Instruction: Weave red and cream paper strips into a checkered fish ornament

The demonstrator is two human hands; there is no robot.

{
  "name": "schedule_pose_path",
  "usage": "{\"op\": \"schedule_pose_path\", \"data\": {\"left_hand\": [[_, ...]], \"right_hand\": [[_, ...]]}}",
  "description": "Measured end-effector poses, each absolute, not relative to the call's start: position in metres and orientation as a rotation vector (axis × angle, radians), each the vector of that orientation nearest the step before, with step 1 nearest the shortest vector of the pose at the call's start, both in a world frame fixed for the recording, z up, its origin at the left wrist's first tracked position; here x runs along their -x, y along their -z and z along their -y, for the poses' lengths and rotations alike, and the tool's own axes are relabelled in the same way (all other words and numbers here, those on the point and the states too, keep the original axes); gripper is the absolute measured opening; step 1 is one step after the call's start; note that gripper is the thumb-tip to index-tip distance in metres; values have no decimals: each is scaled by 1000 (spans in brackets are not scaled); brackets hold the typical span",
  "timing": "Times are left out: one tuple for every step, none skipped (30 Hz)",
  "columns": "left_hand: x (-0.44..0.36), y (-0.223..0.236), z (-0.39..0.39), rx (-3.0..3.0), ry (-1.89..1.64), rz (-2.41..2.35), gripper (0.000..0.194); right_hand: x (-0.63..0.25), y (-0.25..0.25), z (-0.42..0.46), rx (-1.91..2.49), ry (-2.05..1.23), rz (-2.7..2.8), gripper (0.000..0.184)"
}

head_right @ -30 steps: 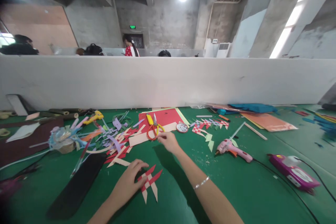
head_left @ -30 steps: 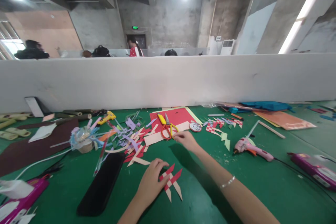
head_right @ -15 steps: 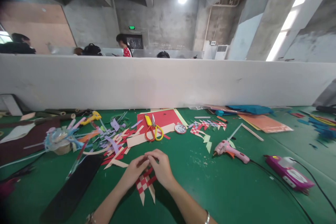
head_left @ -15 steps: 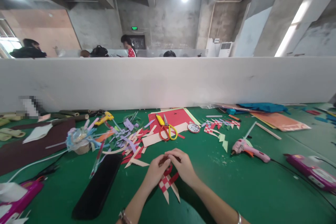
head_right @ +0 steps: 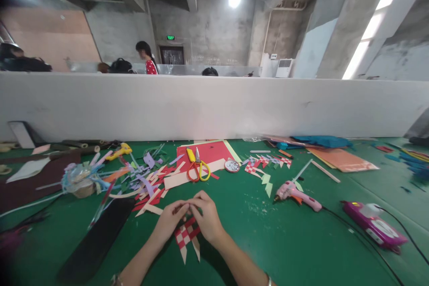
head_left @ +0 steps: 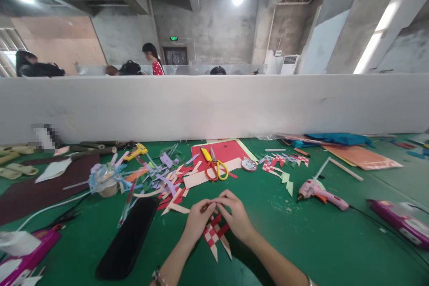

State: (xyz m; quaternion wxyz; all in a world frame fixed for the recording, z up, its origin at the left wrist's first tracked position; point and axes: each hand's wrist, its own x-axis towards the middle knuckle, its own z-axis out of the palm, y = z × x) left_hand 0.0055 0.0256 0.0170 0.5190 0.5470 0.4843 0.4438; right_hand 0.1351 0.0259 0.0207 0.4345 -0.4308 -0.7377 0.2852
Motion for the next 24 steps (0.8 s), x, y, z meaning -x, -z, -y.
{"op": "schedule_pose_path", "data": {"left_hand": [[-5, -16, -26, -1305, -1071, -1157, 41], [-5, -16, -26, -1299, -1077, -1153, 42], [-5, -15, -27, -1293, -1083, -1150, 42], [-6, -14, -27, -1289, -1090, -1147, 42], [-6, -13, -27, -1285, -1097, -1145, 42], [-5, -13, -28, -1282, -1103, -1143, 41], [-5, -12, -28, -1279, -1107, -1141, 41], [-5, -12, -28, -1276, -1111, -1139, 40], [-5, -11, -28, -1273, -1114, -1137, 40], [-4, -11, -28, -1269, -1116, -1136, 39], [-4, -12, -28, -1265, -1119, -1134, 38], [-4, -12, -28, -1258, -1123, -1132, 38], [-4, -13, -27, -1251, -1128, -1130, 37], [-4, -13, -27, -1243, -1132, -1127, 37], [-5, -14, -27, -1234, -1136, -1124, 37], [-5, -15, -26, -1226, -1138, -1121, 37], [-5, -15, -26, -1219, -1141, -1118, 37], [-5, -16, -26, -1213, -1142, -1115, 37], [-5, -16, -27, -1209, -1144, -1112, 37], [-5, -16, -27, -1205, -1147, -1110, 37], [-5, -16, -27, -1202, -1150, -1108, 36], [-5, -15, -28, -1199, -1154, -1107, 36], [-5, -15, -28, -1195, -1156, -1105, 36], [-5, -15, -28, -1191, -1158, -1103, 35]], "right_hand": [[-135, -20, -26, 1064, -695, 1847, 26], [-135, -20, -26, 1057, -684, 1855, 26], [-135, -20, -26, 1054, -677, 1862, 26], [-134, -20, -26, 1052, -673, 1868, 26], [-134, -20, -25, 1049, -672, 1873, 26], [-134, -20, -25, 1046, -675, 1877, 26], [-134, -21, -25, 1043, -681, 1878, 27], [-134, -21, -25, 1041, -690, 1876, 27], [-134, -21, -25, 1039, -700, 1869, 27], [-134, -21, -25, 1038, -710, 1858, 27], [-134, -21, -25, 1038, -720, 1847, 26], [-134, -20, -25, 1038, -727, 1839, 26], [-134, -20, -25, 1038, -731, 1835, 25], [-134, -20, -25, 1038, -731, 1833, 25], [-134, -20, -26, 1036, -728, 1836, 25], [-134, -19, -26, 1034, -721, 1839, 25], [-134, -18, -27, 1031, -712, 1843, 26], [-134, -18, -27, 1027, -701, 1847, 27], [-134, -17, -27, 1022, -692, 1853, 28], [-134, -16, -27, 1018, -683, 1860, 29], [-134, -15, -27, 1015, -676, 1868, 30], [-133, -15, -27, 1013, -669, 1874, 31], [-133, -14, -27, 1012, -664, 1878, 32], [-133, -14, -27, 1010, -662, 1881, 32]]}}
